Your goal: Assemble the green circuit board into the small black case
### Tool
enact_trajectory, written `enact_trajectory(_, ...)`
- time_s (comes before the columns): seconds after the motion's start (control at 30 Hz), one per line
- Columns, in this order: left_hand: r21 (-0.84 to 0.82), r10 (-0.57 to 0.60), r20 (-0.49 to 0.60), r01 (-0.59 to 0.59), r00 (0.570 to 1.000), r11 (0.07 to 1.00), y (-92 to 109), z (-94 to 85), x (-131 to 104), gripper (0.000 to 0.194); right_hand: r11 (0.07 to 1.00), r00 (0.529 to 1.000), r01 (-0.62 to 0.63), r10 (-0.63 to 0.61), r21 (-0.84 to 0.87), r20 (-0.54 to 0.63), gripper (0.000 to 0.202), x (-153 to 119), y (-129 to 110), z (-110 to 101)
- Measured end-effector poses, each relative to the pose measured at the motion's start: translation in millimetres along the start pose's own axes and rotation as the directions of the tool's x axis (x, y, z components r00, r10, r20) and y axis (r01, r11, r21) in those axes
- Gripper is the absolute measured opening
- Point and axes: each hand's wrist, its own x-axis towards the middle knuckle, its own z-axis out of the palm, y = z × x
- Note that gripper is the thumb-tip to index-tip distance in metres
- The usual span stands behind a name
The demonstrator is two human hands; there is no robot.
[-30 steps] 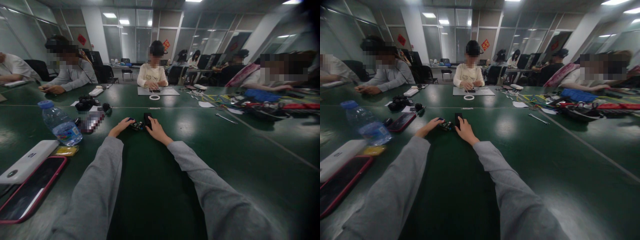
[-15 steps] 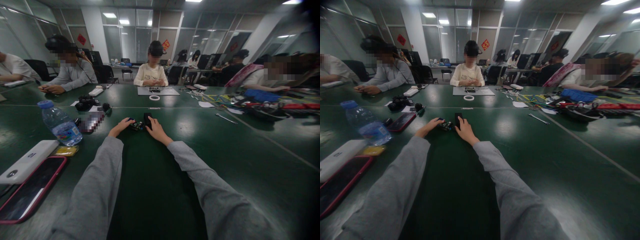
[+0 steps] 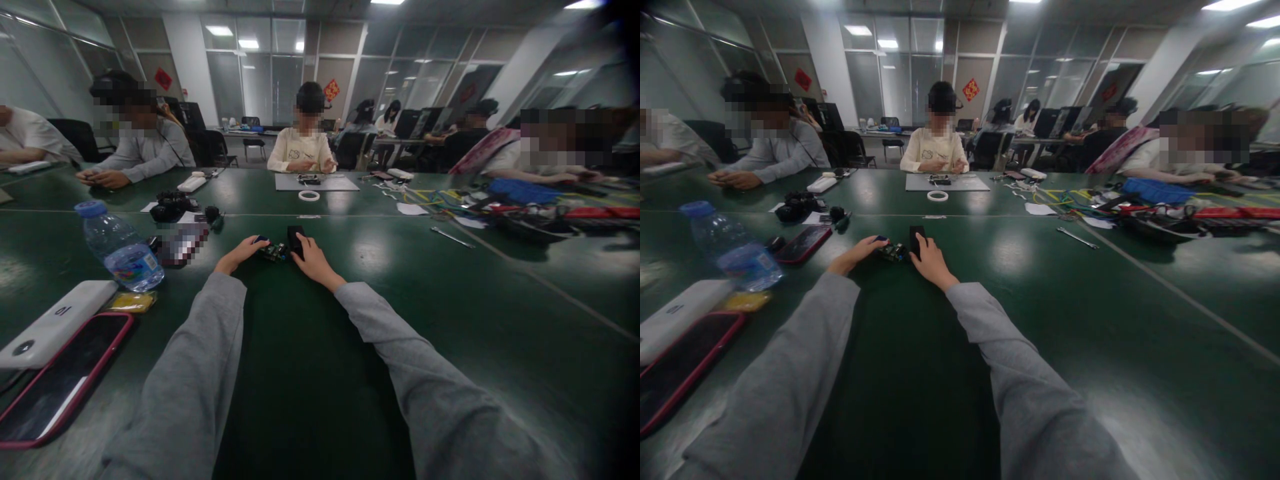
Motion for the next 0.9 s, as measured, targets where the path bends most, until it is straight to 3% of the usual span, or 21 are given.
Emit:
enact_trajectory(0.4, 0.04, 0.08, 0.043, -0.082, 0.996, 0.996, -6.7, -5.1, 1.8, 0.053, 1.0, 1.0, 0.002, -0.002, 0.025, 0.001, 0.062, -1.0, -0.4, -0.8)
enact_trajectory(0.7, 0.024, 0.076, 0.052, -0.077, 0.996, 0.997, -11.6, -5.1, 3.8, 0.054, 1.0, 1.0, 0.002, -0.002, 0.008, 0.0, 0.061, -1.2, -1.0, -1.9)
enact_trajectory(0.9, 0.03, 0.034, 0.024, -0.035, 0.999, 0.999, -4.2, -2.6, 1.2, 0.049, 1.0, 1.0, 0.005, -0.005, 0.006, -0.007, 0.061, -0.9, -0.3, -1.2)
